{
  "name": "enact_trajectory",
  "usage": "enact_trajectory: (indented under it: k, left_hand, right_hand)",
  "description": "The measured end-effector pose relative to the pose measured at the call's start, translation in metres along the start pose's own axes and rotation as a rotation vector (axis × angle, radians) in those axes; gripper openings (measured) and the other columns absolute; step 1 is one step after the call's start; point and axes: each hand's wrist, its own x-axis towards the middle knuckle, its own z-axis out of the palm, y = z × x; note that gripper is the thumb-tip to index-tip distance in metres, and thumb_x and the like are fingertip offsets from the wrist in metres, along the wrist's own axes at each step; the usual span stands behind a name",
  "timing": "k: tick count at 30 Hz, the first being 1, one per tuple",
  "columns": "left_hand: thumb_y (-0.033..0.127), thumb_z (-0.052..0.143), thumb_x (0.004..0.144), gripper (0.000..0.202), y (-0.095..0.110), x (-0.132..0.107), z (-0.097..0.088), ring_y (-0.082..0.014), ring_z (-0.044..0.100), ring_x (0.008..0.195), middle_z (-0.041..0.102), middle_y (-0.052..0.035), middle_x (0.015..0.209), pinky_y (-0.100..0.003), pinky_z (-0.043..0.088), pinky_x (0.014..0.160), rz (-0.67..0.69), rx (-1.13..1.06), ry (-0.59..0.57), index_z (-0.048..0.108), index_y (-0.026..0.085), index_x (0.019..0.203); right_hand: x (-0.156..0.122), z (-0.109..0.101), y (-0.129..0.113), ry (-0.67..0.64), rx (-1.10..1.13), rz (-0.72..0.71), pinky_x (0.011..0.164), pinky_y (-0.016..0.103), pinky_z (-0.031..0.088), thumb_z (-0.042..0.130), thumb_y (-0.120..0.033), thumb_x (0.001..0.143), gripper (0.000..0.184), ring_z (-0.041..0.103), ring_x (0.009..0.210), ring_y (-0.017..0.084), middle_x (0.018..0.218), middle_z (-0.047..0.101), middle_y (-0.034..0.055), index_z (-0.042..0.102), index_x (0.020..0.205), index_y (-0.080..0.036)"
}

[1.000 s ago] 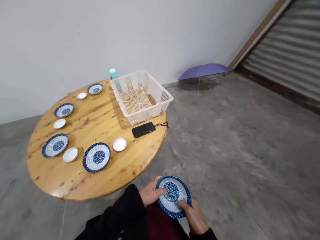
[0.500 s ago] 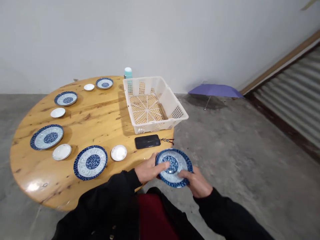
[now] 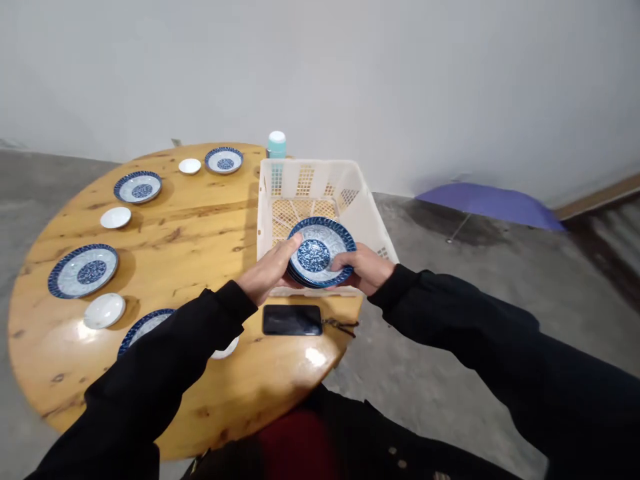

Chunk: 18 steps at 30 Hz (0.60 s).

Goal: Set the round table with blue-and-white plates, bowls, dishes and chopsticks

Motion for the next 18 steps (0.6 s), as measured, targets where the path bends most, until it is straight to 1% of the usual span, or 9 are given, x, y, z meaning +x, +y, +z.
enact_trajectory:
  k: [2, 5, 8, 11, 13, 15, 17, 18]
  left_hand:
    - [0.054, 0.054, 0.092, 0.046, 0.004, 0.039, -0.001, -0.031, 0.068, 0.097, 0.071, -0.0144, 0.092, -0.044, 0.058, 0.078, -0.041, -0.007, 0.095, 0.063, 0.014, 0.113]
    - [0.046, 0.053, 0.093, 0.04, 0.012, 0.098, 0.001, -0.0287, 0.069, 0.093, 0.071, -0.0136, 0.094, -0.046, 0.057, 0.081, -0.105, -0.048, 0.232, 0.06, 0.014, 0.116]
    - [0.038, 0.052, 0.093, 0.035, 0.02, 0.156, -0.001, -0.0275, 0.069, 0.089, 0.071, -0.0132, 0.095, -0.049, 0.057, 0.081, -0.149, -0.075, 0.335, 0.057, 0.014, 0.118]
    - [0.034, 0.051, 0.092, 0.035, 0.026, 0.21, -0.01, -0.0276, 0.069, 0.086, 0.071, -0.0138, 0.096, -0.049, 0.057, 0.08, -0.162, -0.101, 0.405, 0.055, 0.014, 0.121]
    - [0.031, 0.052, 0.091, 0.036, 0.029, 0.242, -0.017, -0.0271, 0.069, 0.085, 0.07, -0.0138, 0.096, -0.048, 0.056, 0.081, -0.172, -0.109, 0.5, 0.054, 0.015, 0.123]
    - [0.029, 0.054, 0.089, 0.038, 0.029, 0.268, -0.024, -0.0261, 0.069, 0.086, 0.07, -0.0133, 0.098, -0.046, 0.056, 0.082, -0.173, -0.122, 0.611, 0.052, 0.016, 0.125]
    - [0.028, 0.054, 0.088, 0.041, 0.027, 0.289, -0.031, -0.0249, 0.069, 0.087, 0.069, -0.0129, 0.101, -0.045, 0.056, 0.083, -0.154, -0.156, 0.676, 0.05, 0.018, 0.128]
    - [0.027, 0.053, 0.088, 0.042, 0.025, 0.297, -0.034, -0.0244, 0.069, 0.086, 0.069, -0.0128, 0.102, -0.045, 0.056, 0.083, -0.14, -0.18, 0.69, 0.049, 0.018, 0.129]
  right_hand:
    - [0.04, -0.007, -0.016, -0.051, -0.054, 0.059, 0.046, 0.026, 0.055, 0.055, 0.005, 0.052, 0.032, 0.058, 0.051, 0.015, 0.054, 0.054, -0.0018, 0.059, 0.079, -0.011]
    - [0.101, -0.018, -0.036, -0.092, -0.131, 0.1, 0.045, 0.029, 0.057, 0.052, 0.007, 0.052, 0.029, 0.057, 0.048, 0.015, 0.05, 0.053, -0.0017, 0.056, 0.074, -0.012]
    - [0.161, -0.024, -0.054, -0.1, -0.168, 0.104, 0.045, 0.031, 0.058, 0.052, 0.008, 0.053, 0.026, 0.057, 0.046, 0.015, 0.048, 0.052, -0.0014, 0.053, 0.069, -0.013]
    - [0.216, -0.023, -0.067, -0.071, -0.16, 0.102, 0.045, 0.028, 0.058, 0.052, 0.01, 0.053, 0.027, 0.056, 0.046, 0.014, 0.047, 0.051, -0.0023, 0.052, 0.067, -0.014]
    - [0.248, -0.018, -0.073, -0.053, -0.148, 0.101, 0.045, 0.027, 0.057, 0.052, 0.01, 0.054, 0.027, 0.056, 0.047, 0.013, 0.048, 0.05, -0.0027, 0.051, 0.066, -0.015]
    - [0.276, -0.012, -0.075, -0.05, -0.142, 0.103, 0.045, 0.026, 0.057, 0.053, 0.009, 0.056, 0.027, 0.056, 0.048, 0.013, 0.049, 0.05, -0.0031, 0.05, 0.067, -0.016]
    - [0.302, -0.004, -0.074, -0.052, -0.143, 0.105, 0.045, 0.027, 0.056, 0.054, 0.008, 0.057, 0.027, 0.056, 0.049, 0.014, 0.049, 0.049, -0.0034, 0.05, 0.068, -0.017]
    - [0.313, 0.0, -0.073, -0.052, -0.14, 0.107, 0.045, 0.027, 0.057, 0.055, 0.008, 0.057, 0.028, 0.056, 0.05, 0.015, 0.049, 0.049, -0.0035, 0.05, 0.069, -0.017]
